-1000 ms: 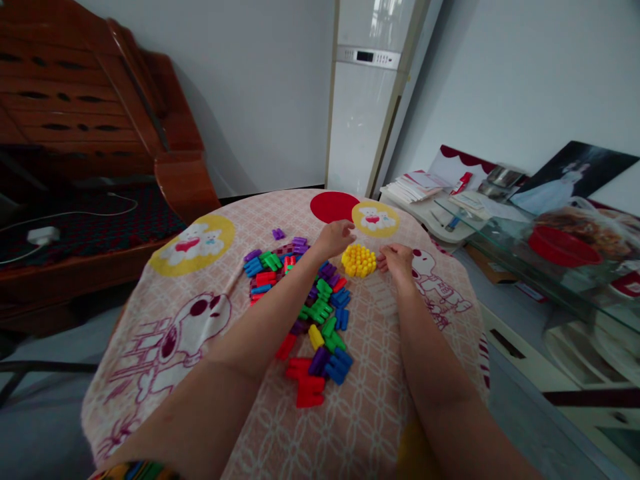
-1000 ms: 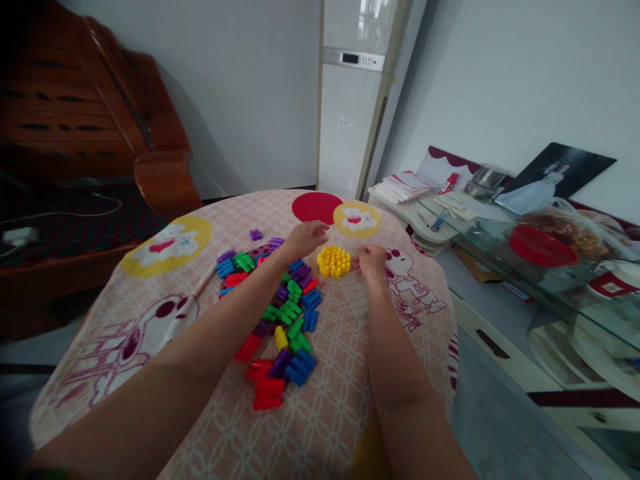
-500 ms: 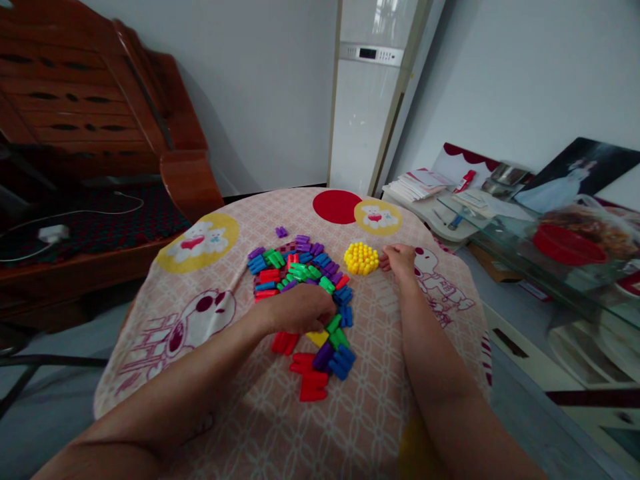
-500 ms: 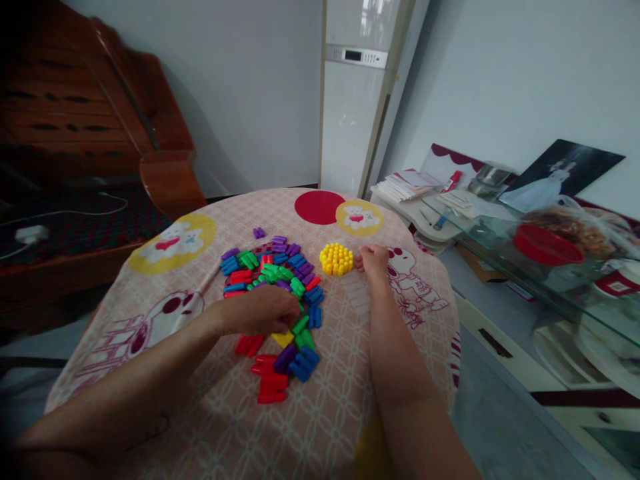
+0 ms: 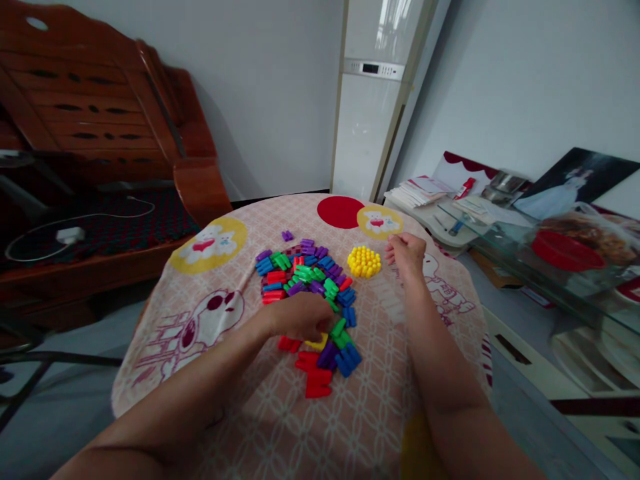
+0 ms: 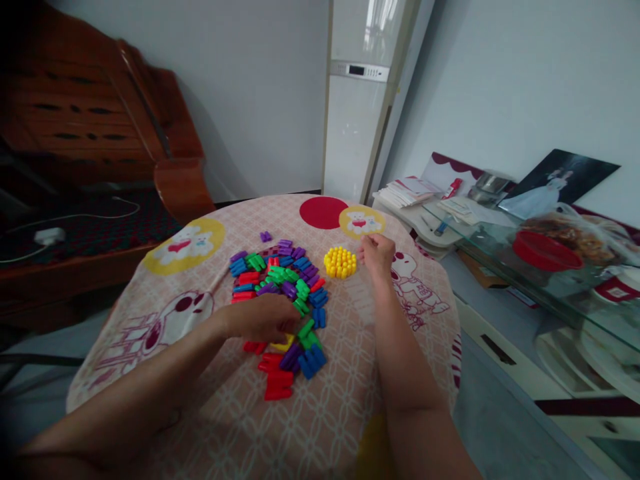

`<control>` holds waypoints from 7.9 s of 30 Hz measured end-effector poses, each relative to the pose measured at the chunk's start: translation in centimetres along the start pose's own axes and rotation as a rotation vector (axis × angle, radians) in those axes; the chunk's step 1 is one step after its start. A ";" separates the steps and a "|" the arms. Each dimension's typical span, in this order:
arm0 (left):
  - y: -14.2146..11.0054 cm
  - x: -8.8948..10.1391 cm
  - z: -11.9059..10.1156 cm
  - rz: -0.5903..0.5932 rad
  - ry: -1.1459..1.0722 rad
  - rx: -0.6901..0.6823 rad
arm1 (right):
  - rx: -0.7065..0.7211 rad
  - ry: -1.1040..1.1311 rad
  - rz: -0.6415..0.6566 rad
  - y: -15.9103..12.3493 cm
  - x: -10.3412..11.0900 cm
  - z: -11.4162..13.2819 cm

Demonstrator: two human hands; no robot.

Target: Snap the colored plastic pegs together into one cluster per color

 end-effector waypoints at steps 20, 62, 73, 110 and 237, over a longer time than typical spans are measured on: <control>3.7 2.2 5.9 -0.768 -1.203 -0.111 | 0.053 0.077 0.513 -10.5 -6.2 2.6; 1.2 2.7 8.5 -1.058 -1.092 0.062 | -0.128 -0.232 0.004 -6.3 -0.5 -3.2; -6.7 5.9 16.1 -1.538 -1.065 0.248 | -0.125 -0.222 -0.016 -5.9 -0.2 -4.1; -1.5 4.8 11.5 -0.992 -0.290 0.224 | 0.734 -0.306 0.266 -13.8 -7.4 5.4; 0.7 4.3 5.7 -1.015 -0.655 -0.086 | 0.044 0.111 0.321 -6.1 -0.7 0.4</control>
Point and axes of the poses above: each hand's wrist, its own y-axis towards the middle knuckle, its own x-axis out of the back of the hand, z = x × y, the point moved 7 cm from there along y, towards the middle knuckle, and after that the axes turned 8 degrees about -y, right-handed, at the moved point
